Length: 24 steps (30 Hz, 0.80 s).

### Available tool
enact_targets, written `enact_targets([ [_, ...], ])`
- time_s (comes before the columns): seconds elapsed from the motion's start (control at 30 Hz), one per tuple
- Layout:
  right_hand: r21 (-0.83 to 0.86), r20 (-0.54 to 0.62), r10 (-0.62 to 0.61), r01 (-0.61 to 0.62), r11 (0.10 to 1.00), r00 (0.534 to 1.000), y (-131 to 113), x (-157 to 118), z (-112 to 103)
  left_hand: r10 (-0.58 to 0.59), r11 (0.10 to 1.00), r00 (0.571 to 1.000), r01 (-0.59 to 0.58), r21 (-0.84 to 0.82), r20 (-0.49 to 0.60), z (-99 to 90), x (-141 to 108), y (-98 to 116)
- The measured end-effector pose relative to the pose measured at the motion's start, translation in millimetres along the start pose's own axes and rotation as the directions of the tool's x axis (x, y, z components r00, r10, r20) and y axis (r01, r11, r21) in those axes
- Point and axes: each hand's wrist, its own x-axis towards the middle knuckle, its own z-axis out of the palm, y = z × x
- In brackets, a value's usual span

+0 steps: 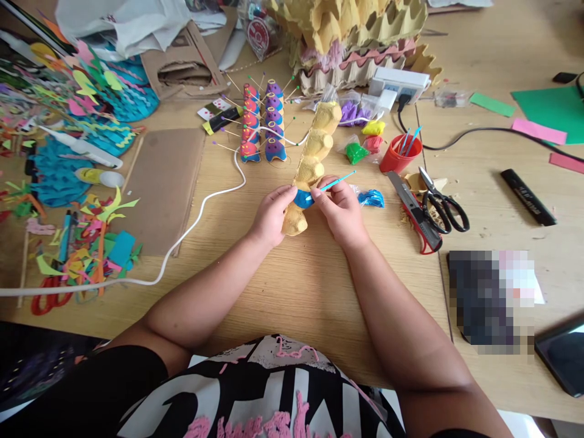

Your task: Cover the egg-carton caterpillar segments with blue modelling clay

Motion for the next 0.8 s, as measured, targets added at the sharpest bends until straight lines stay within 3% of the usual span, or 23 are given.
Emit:
enact_targets([
  [0.53, 0.103, 0.026, 0.03, -0.033, 0.994, 0.999, 1.4, -1.6, -0.6, -0.019, 0.996, 0.999, 0.021, -0.086, 0.03, 1.2, -1.5, 3.1],
  [0.8, 0.183, 0.056, 0.053, -0.063, 0.981, 0.997, 0.4, -1.3, -2.3, -0.098, 0.989, 0.995, 0.096, -0.11, -0.013, 5.9, -3.4, 10.0],
])
